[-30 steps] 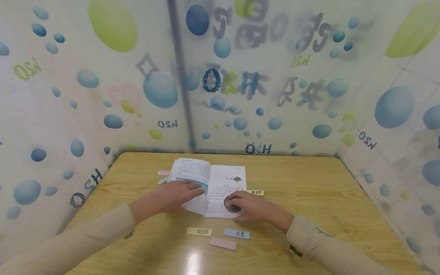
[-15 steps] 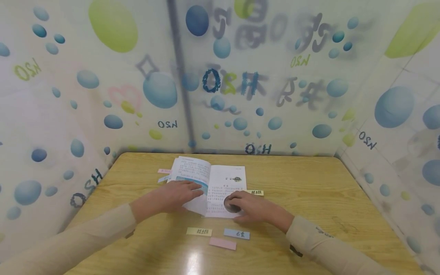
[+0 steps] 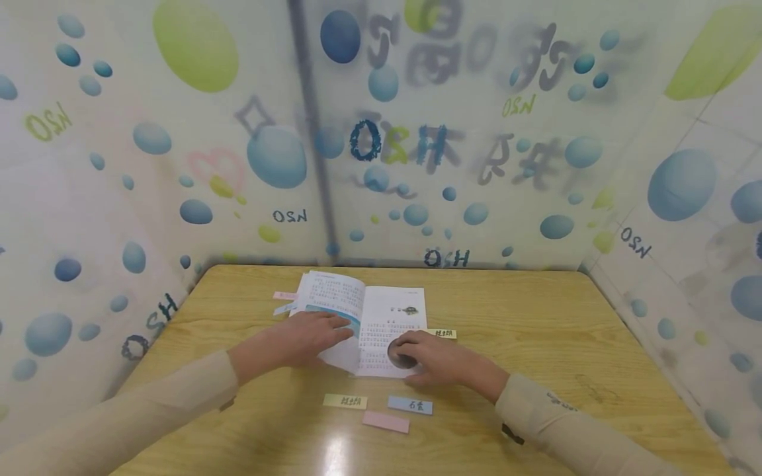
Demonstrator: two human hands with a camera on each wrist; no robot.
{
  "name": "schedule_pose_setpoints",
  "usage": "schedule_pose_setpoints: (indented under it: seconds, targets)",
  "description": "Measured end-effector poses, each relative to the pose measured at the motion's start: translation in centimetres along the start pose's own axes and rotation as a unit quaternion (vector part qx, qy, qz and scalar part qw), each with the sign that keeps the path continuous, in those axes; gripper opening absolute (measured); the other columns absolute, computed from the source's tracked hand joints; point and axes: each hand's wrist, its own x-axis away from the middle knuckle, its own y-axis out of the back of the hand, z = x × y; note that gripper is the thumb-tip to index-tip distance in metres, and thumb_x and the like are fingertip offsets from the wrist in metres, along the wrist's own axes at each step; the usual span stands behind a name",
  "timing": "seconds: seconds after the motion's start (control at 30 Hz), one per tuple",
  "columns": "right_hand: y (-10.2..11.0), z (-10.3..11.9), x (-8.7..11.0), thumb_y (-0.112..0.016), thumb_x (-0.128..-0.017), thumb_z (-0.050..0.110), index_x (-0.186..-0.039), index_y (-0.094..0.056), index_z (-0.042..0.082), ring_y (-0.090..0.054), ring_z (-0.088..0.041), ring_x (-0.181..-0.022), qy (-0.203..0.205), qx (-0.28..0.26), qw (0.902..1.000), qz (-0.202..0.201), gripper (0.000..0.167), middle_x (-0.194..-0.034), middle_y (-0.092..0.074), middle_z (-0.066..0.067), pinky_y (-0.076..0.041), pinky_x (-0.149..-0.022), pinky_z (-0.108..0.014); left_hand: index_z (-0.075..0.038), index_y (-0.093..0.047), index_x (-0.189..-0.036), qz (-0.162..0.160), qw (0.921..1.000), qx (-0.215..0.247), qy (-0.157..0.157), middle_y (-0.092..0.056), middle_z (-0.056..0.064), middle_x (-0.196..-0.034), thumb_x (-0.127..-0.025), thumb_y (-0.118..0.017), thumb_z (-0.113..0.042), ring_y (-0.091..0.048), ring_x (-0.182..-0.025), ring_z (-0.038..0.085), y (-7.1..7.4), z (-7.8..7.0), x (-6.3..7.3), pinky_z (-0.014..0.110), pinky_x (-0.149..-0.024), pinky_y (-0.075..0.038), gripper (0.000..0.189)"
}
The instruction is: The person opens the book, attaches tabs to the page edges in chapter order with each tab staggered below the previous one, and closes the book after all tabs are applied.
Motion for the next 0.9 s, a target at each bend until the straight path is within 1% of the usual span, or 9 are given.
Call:
schedule_pose_setpoints:
  seconds: [0.13, 0.3, 0.4, 0.7, 0.9]
  targets:
    - [-0.13, -0.22, -0.08, -0.079, -0.091, 0.027, -0.134, -0.065, 0.008, -0.052, -0.021, -0.128, 0.005, 0.001, 1.0, 0.0, 0.049, -0.139, -0.055, -0.005, -0.046, -0.105, -0.036, -0.013, -0.064, -0.131, 0.002, 1.0, 0.005, 0.002, -0.063, 0.002, -0.133, -0.081, -0.089, -0.031, -0.058, -0.123, 0.021, 0.15, -0.08, 0.06, 0.035, -0.103, -0.047, 0.058]
    - [-0.4, -0.57, -0.18, -0.078, -0.091, 0.031, -0.135, -0.064, 0.01, -0.051, -0.018, -0.128, 0.002, 0.008, 0.9999, 0.008, 0.05, -0.141, -0.054, -0.002, -0.044, -0.106, -0.032, -0.014, -0.064, -0.134, 0.018, 0.9996, 0.015, 0.015, -0.062, 0.002, -0.134, -0.083, -0.087, -0.032, -0.058, -0.123, 0.021, 0.43, -0.2, 0.02, 0.036, -0.102, -0.048, 0.059]
    - [-0.42, -0.6, -0.18, -0.078, -0.091, 0.03, -0.135, -0.064, 0.01, -0.051, -0.018, -0.128, 0.002, 0.005, 1.0, 0.007, 0.05, -0.14, -0.054, -0.002, -0.044, -0.106, -0.032, -0.014, -0.064, -0.133, 0.022, 0.9995, 0.015, 0.018, -0.063, 0.001, -0.133, -0.083, -0.087, -0.032, -0.059, -0.122, 0.021, 0.51, -0.2, -0.06, 0.036, -0.101, -0.049, 0.058]
    - [-0.41, -0.43, -0.24, -0.078, -0.091, 0.031, -0.135, -0.064, 0.011, -0.051, -0.017, -0.128, -0.016, 0.0, 0.9998, 0.009, 0.051, -0.141, -0.054, -0.001, -0.045, -0.105, -0.033, -0.015, -0.066, -0.13, 0.017, 0.9996, 0.016, 0.015, -0.065, 0.001, -0.127, -0.084, -0.086, -0.033, -0.062, -0.116, 0.02, 0.58, -0.14, -0.13, 0.035, -0.098, -0.051, 0.053]
    - [-0.36, -0.35, -0.24, -0.078, -0.09, 0.031, -0.135, -0.064, 0.01, -0.051, -0.017, -0.129, -0.015, -0.001, 0.9998, 0.012, 0.052, -0.141, -0.054, -0.001, -0.044, -0.106, -0.033, -0.016, -0.067, -0.129, 0.018, 0.9997, 0.007, 0.015, -0.066, 0.0, -0.125, -0.085, -0.085, -0.034, -0.062, -0.115, 0.019, 0.69, -0.24, -0.28, 0.034, -0.097, -0.051, 0.05]
